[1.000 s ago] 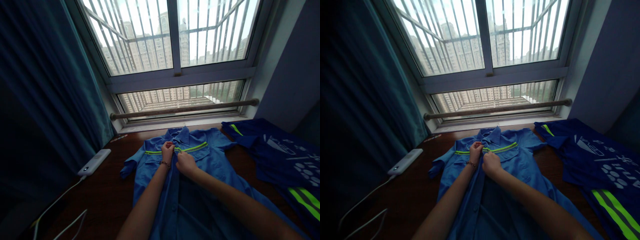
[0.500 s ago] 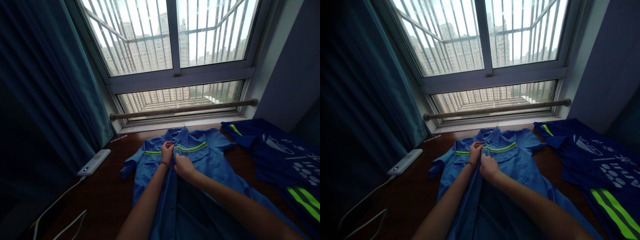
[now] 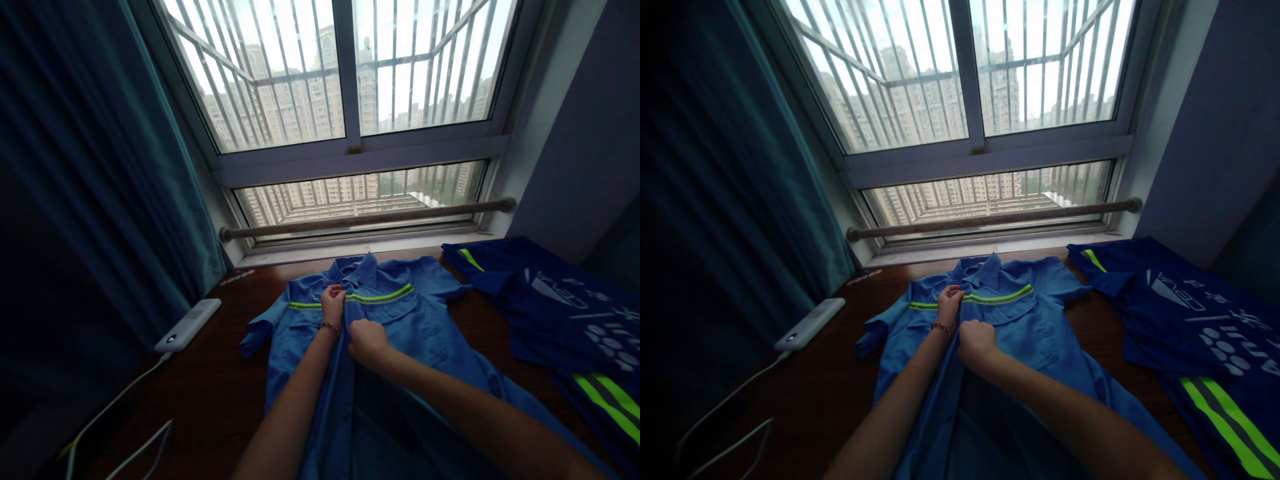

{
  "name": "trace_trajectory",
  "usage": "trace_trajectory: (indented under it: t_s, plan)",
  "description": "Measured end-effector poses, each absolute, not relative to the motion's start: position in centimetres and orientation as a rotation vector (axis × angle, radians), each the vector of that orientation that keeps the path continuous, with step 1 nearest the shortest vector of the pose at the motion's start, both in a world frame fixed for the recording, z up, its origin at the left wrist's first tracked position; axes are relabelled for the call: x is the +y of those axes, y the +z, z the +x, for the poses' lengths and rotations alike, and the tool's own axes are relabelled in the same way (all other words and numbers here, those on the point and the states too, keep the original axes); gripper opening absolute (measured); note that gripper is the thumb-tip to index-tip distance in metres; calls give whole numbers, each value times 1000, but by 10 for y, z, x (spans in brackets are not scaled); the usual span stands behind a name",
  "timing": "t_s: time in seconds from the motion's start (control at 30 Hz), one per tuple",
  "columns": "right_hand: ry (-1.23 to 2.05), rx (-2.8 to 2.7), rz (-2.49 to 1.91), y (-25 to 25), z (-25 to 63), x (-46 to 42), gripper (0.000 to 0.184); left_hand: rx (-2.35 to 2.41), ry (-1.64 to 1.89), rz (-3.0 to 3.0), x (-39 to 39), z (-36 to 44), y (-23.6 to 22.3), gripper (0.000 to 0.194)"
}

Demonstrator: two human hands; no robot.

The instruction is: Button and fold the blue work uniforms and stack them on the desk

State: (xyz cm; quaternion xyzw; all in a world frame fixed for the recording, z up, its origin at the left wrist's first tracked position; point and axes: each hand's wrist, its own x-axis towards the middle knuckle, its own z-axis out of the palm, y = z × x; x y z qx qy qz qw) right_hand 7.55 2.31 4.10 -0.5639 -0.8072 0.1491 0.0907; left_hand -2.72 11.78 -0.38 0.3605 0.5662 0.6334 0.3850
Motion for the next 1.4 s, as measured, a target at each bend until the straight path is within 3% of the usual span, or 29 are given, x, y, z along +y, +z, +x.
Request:
trace_trajectory:
  t_s: [0.2,0.47,0.6,0.7,0.9,1.0,1.13,1.4]
  plan:
    - [341,-2299,-1723,26,74,30,19,1409,1588,905,116,-25,0,16]
    - [567,-2191,-1565,6,106,41,5,1420,1512,977,117,-22,-9,16]
    - [903,-2102,-1383,-7,127,52,34,1427,1448,1089,118,-20,-15,13]
    - [1178,-1939,-1252,-11,133,55,44,1425,1406,1197,117,-19,-16,12]
    - [1421,-1325,-1122,-4,138,53,37,1378,1262,1370,106,-22,-12,7]
    - [1532,-1056,-1027,-6,141,57,41,1312,1138,1517,84,-32,-10,16]
    - [1610,-1033,-928,-11,143,62,41,1288,894,2057,41,-44,-8,32]
    - [1563,-1186,-943,-16,143,63,38,1287,573,2584,6,-38,12,23]
